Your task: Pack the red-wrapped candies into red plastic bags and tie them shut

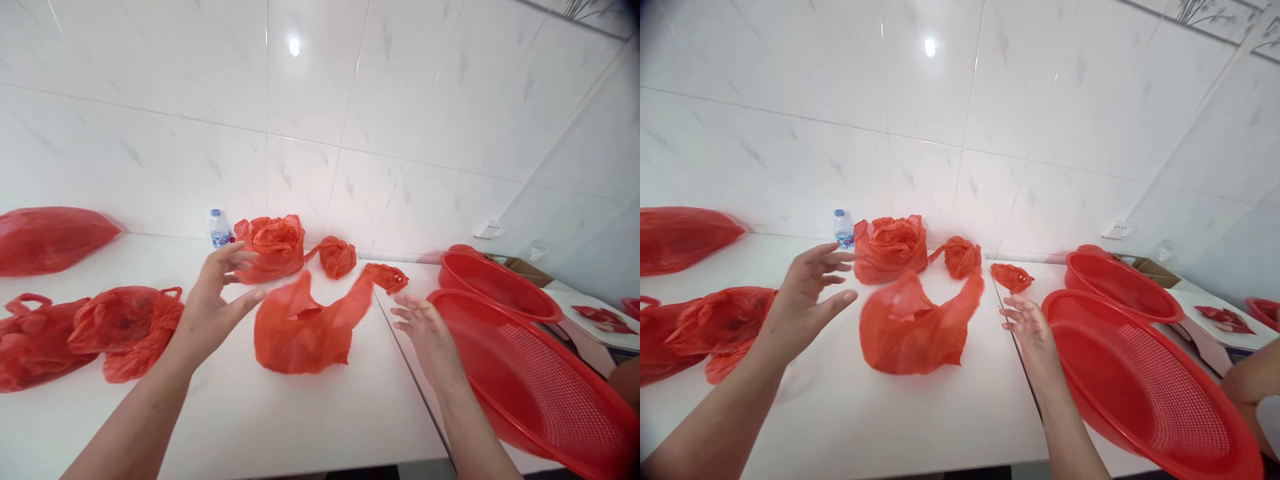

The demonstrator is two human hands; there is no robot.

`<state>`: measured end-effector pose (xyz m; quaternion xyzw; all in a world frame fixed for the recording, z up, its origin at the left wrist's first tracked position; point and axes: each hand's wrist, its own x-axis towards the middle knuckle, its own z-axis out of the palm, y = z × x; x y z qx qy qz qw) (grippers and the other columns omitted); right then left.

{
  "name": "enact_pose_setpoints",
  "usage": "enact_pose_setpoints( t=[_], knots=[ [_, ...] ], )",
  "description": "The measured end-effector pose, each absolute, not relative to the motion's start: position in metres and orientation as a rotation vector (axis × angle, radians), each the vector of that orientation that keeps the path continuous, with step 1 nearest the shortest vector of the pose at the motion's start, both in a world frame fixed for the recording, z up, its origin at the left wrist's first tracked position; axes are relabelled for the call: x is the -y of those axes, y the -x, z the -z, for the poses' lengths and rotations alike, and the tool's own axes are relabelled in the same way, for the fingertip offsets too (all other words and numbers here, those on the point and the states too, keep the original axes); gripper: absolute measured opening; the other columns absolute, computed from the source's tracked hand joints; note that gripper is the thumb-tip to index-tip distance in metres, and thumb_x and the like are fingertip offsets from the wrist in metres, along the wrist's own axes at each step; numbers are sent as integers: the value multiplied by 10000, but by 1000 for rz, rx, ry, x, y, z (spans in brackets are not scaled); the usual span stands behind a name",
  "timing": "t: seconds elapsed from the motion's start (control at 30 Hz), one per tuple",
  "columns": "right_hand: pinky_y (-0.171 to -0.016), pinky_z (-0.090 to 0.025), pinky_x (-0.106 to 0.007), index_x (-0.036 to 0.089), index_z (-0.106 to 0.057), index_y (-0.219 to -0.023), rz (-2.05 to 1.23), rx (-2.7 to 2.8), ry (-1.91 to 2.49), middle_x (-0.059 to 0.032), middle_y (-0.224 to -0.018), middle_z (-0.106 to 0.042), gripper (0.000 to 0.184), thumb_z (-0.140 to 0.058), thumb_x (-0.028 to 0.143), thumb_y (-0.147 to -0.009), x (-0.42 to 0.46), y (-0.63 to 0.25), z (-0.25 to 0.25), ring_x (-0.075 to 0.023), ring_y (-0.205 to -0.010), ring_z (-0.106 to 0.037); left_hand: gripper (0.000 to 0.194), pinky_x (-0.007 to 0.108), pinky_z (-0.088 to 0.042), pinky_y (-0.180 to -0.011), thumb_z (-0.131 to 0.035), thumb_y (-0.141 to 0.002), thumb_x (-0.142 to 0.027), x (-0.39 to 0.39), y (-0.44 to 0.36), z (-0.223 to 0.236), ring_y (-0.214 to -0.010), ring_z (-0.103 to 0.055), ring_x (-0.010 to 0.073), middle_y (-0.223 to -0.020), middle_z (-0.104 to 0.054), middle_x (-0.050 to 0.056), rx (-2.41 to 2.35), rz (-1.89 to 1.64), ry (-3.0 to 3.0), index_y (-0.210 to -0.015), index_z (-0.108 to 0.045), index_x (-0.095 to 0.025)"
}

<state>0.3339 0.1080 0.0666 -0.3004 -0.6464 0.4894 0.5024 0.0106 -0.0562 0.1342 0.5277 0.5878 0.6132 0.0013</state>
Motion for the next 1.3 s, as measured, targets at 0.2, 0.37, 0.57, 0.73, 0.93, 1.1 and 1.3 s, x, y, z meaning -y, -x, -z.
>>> enact_pose_setpoints(
  t=[0.2, 0.37, 0.57, 0.73, 0.93, 1.1, 1.3],
  knots=[
    [-993, -387, -486, 301, -248, -1395, -1270, 1978, 797, -146, -1446, -333, 768, -608, 502, -747, -107, -322, -5, -267, -1304, -384, 952, 513, -362, -1026, -768, -623, -405, 82, 23, -73, -1338, -297, 331, -1489, -274, 82, -1816, -1589, -1569, -1414, -240, -360],
    [-1007, -368, -491, 270, -93, -1457, -1244, 1989, 830, -156, -1510, -196, 1035, -719, 438, -649, -107, -260, 1, -278, -1369, -257, 1102, 548, -333, -1026, -822, -523, -415, 53, 7, -35, -1356, -241, 382, -1522, -186, 130, -1735, -1271, -1534, -1447, -234, -289],
    [-813, -494, -393, 173, -558, -1152, -1518, 1773, 757, -98, -1047, -663, 528, -710, 323, -669, -104, -209, -3, -253, -960, -628, 683, 467, -485, -867, -789, -517, -315, 13, -13, -26, -1088, -565, 344, -1188, -616, 109, -1592, -1329, -1455, -1170, -600, -245],
    [-770, -499, -364, 154, -661, -880, -1832, 1313, 647, -66, -851, -708, 283, -739, 304, -652, -115, -219, -17, -240, -820, -662, 192, 415, -535, -738, -620, -757, -365, 6, -12, -38, -847, -658, 283, -908, -696, 75, -1360, -1534, -1173, -868, -669, -216],
    [-764, -522, -345, 175, -650, -863, -1966, 933, 533, -45, -886, -716, 237, -729, 231, -647, -136, -208, -18, -224, -832, -667, 241, 368, -560, -755, -657, -776, -271, -19, -14, -23, -870, -674, 267, -963, -694, 130, -876, -1784, -340, -979, -617, -148],
    [-696, -542, -329, 178, -625, -747, -2076, 652, 804, -50, -753, -716, 77, -636, 217, -682, -140, -182, 13, -222, -756, -677, 281, 393, -563, -758, -605, -826, -337, -44, -21, 8, -848, -683, 280, -879, -700, 156, -883, -1658, -102, -978, -588, -102],
    [-691, -546, -343, 190, -641, -864, -2147, 721, 653, -70, -932, -718, 244, -579, 404, -764, -139, -182, 29, -240, -851, -673, 369, 403, -547, -804, -589, -835, -396, -53, -20, 23, -878, -680, 280, -929, -698, 145, -876, -1609, -6, -1081, -559, -123]
  ],
)
